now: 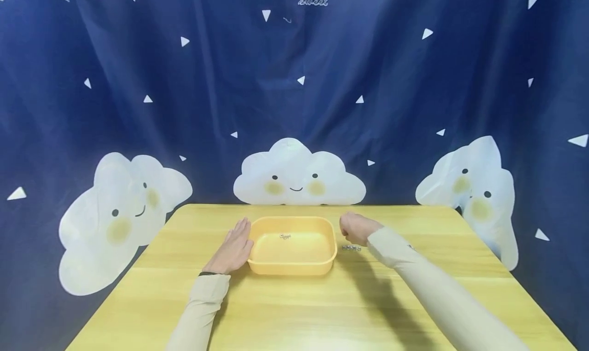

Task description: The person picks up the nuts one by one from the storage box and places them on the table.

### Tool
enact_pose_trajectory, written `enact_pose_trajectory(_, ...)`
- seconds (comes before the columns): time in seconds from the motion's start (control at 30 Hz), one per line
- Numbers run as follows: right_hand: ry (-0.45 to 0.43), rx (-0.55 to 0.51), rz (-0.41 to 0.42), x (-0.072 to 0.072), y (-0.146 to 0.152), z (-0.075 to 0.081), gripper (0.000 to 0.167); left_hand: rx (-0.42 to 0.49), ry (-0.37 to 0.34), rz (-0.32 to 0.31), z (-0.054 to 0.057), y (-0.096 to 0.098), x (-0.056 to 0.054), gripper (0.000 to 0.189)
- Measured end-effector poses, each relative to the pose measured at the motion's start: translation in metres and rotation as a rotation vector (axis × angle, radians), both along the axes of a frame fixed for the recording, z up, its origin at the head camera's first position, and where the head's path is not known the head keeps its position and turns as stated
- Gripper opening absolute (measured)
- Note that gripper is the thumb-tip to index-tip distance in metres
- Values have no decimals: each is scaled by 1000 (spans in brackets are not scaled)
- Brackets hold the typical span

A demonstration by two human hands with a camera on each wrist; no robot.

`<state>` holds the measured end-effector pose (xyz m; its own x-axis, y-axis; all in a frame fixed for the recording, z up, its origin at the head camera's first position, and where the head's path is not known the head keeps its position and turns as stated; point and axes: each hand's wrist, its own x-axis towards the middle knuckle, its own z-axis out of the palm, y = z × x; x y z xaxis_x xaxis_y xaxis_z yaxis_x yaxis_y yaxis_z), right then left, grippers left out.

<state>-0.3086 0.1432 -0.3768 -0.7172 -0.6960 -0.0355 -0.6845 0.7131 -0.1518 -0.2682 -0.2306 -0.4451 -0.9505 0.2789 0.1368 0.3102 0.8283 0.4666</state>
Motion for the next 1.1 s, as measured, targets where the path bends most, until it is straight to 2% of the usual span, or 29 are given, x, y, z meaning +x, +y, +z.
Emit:
enact_pose_trajectory(0.17,11,-162,-5,5,28,-16,46,-49,31,-14,4,6,-3,59)
enact_pose_trajectory(0.3,9,-269,-81,10,41,-27,41,-75,63,-28,7,9,-5,60)
enact_pose_trajectory(0.5,27,-369,-220,12,42,-39,10,-98,95,-39,8,10,-8,62)
enact_pose_trajectory(0.63,11,-427,-302,9,35,-43,8,-94,90,-18,7,7,-8,61)
enact_pose_trajectory(0.8,-23,-435,-357,8,30,-51,7,-92,55,0,4,2,-6,62)
enact_pose_trajectory(1.1,-62,-401,-345,15,29,-54,7,-90,18,3,8,3,-6,62)
